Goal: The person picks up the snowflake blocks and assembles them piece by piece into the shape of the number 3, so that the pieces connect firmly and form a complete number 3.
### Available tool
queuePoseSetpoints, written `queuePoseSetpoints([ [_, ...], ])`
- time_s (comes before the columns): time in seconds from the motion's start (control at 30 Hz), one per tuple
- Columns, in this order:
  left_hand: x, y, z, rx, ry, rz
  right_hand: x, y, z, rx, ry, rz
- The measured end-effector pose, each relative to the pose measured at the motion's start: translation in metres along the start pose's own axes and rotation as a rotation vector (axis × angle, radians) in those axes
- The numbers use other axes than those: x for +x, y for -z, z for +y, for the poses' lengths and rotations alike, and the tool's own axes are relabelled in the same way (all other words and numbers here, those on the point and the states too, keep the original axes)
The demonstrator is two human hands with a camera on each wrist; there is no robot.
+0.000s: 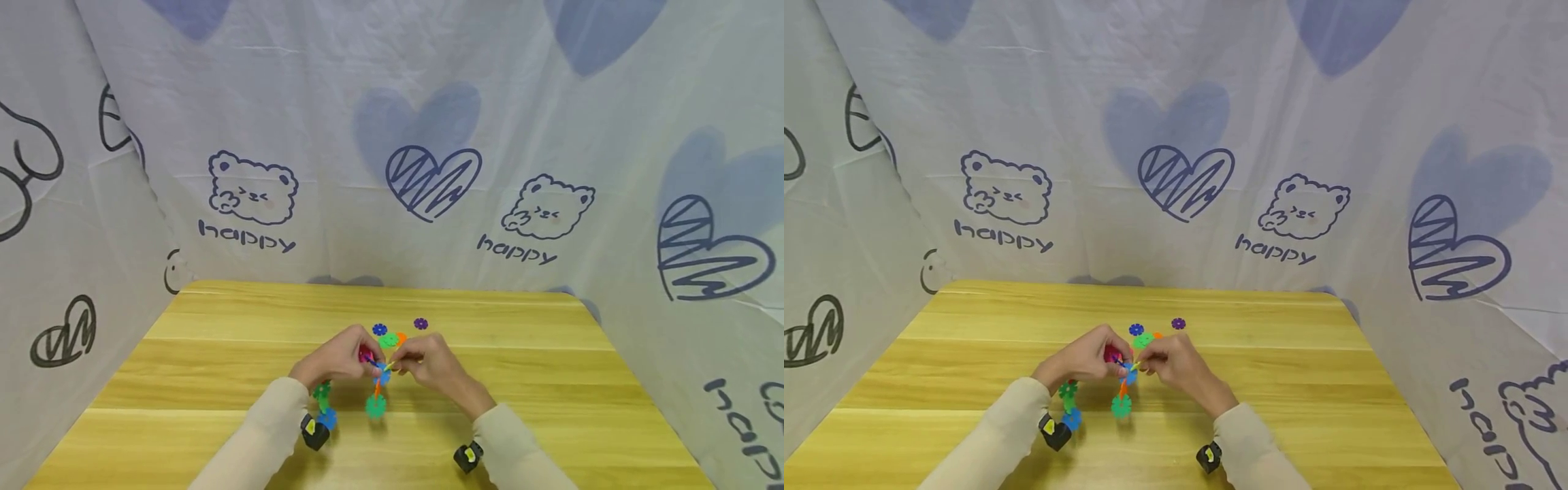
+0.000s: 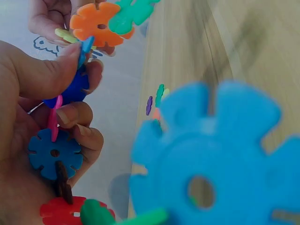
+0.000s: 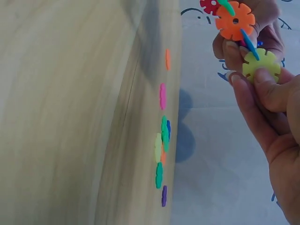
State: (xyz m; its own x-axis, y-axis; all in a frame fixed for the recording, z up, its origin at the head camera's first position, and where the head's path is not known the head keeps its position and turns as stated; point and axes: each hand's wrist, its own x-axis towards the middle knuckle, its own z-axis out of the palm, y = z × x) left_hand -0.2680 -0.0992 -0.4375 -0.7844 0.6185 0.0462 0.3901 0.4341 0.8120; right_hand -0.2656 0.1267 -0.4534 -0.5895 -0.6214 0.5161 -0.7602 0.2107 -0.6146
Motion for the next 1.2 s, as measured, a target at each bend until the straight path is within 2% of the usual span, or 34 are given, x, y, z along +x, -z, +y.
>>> queuePoseSetpoints([
  [0.13, -0.003, 0.002, 0.001, 0.017, 0.001, 0.0, 0.001, -0.003, 0.0, -0.001, 0.009, 0.001],
  [0.43, -0.006, 0.001, 0.0, 0.058, 0.023, -0.032, 0.004, -0.001, -0.001, -0.077, -0.004, -0.078],
  [0.6, -0.006, 0.001, -0.001, 0.097, 0.001, -0.049, 0.003, 0.001, 0.0, -0.117, 0.009, -0.08],
  [0.83, -0.007, 0.001, -0.004, 0.115, -0.022, -0.063, 0.002, 0.001, 0.002, -0.117, 0.021, -0.098],
  [0.93, -0.008, 0.001, -0.006, 0.117, -0.012, -0.062, 0.002, 0.0, 0.003, -0.119, -0.018, -0.1],
  [1.0, -0.009, 0.001, -0.008, 0.123, -0.006, -0.058, 0.002, 0.001, 0.005, -0.118, -0.073, -0.085],
  [1.2, -0.012, 0.004, -0.011, 0.147, 0.007, -0.033, 0.001, 0.007, 0.022, -0.146, -0.245, 0.011],
])
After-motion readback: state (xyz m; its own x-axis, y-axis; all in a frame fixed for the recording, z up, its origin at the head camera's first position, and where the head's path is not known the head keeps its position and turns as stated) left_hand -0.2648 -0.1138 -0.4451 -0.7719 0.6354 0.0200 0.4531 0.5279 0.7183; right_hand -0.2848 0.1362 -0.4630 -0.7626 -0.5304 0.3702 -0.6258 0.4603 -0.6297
